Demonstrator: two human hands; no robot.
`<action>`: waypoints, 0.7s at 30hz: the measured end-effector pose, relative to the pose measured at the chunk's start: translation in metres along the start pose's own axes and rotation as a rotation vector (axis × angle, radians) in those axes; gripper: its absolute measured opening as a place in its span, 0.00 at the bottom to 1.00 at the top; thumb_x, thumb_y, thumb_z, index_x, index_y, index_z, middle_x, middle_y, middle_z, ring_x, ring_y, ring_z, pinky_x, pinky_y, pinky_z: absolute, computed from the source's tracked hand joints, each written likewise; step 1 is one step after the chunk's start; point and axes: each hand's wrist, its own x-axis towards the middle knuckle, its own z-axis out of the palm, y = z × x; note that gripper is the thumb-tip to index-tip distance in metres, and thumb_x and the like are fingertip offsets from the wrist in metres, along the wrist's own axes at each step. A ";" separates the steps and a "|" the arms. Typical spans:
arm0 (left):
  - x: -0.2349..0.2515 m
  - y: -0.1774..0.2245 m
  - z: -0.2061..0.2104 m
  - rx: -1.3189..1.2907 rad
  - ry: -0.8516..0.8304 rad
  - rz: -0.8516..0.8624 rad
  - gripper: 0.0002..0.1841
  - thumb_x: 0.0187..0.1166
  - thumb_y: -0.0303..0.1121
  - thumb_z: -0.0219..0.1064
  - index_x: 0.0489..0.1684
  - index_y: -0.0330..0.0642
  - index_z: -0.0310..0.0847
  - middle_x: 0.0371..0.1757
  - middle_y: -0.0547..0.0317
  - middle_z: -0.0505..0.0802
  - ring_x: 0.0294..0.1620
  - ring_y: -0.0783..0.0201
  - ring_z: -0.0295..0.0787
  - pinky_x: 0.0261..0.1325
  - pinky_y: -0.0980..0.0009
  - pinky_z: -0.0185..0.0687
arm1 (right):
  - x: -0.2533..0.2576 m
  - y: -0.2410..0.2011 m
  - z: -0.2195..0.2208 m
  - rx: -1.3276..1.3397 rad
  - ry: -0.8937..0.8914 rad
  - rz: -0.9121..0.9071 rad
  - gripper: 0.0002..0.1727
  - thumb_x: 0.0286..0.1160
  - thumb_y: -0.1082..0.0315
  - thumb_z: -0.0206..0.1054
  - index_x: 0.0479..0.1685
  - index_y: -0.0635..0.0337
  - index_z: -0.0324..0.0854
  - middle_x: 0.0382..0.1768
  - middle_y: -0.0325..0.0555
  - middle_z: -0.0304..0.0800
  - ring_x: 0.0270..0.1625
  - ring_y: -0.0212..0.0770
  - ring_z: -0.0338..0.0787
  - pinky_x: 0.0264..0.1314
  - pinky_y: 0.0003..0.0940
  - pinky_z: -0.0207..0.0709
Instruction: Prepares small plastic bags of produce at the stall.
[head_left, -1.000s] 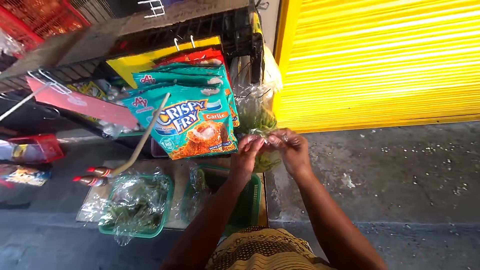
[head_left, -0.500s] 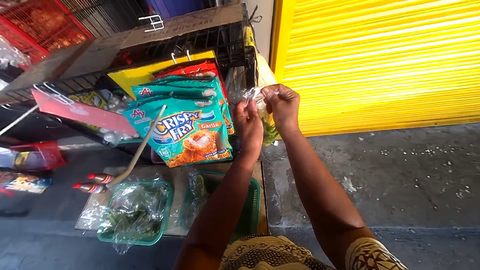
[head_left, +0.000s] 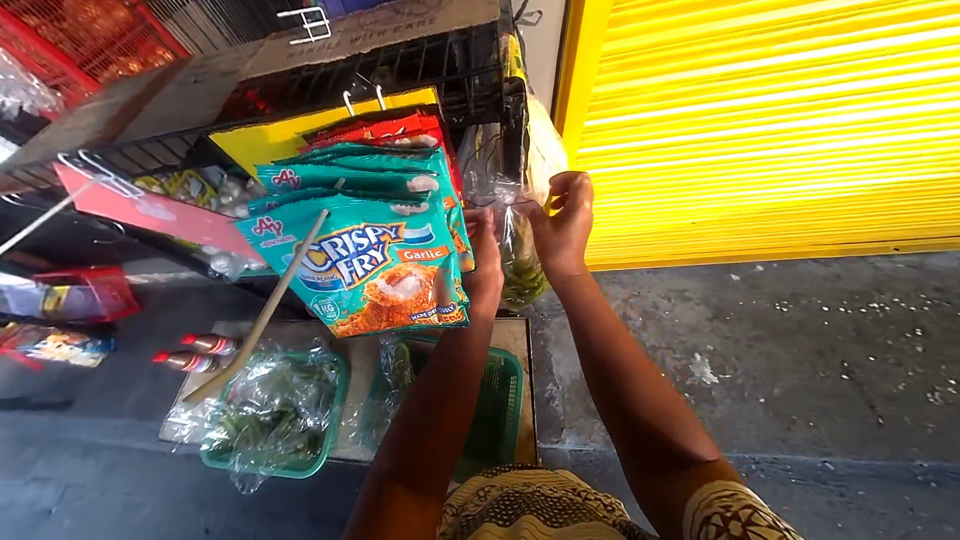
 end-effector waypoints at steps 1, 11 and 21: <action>0.001 -0.002 -0.005 0.030 -0.002 0.028 0.11 0.83 0.25 0.65 0.57 0.34 0.73 0.43 0.52 0.84 0.38 0.66 0.82 0.43 0.68 0.84 | -0.003 -0.006 -0.006 -0.045 0.045 -0.055 0.23 0.67 0.64 0.78 0.55 0.68 0.79 0.51 0.59 0.85 0.52 0.51 0.85 0.56 0.46 0.79; -0.031 -0.008 -0.042 0.011 0.069 0.144 0.08 0.83 0.22 0.62 0.56 0.34 0.79 0.45 0.60 0.89 0.50 0.74 0.85 0.60 0.74 0.83 | -0.040 -0.062 0.040 0.626 -0.233 -0.030 0.20 0.86 0.74 0.58 0.73 0.74 0.78 0.73 0.61 0.83 0.76 0.45 0.83 0.81 0.38 0.76; -0.040 -0.004 -0.050 0.439 -0.337 0.795 0.28 0.88 0.26 0.56 0.88 0.30 0.59 0.88 0.37 0.69 0.85 0.52 0.70 0.82 0.61 0.70 | -0.029 -0.058 -0.003 0.309 -0.162 -0.209 0.18 0.91 0.70 0.47 0.44 0.65 0.84 0.49 0.50 0.84 0.62 0.42 0.80 0.71 0.37 0.70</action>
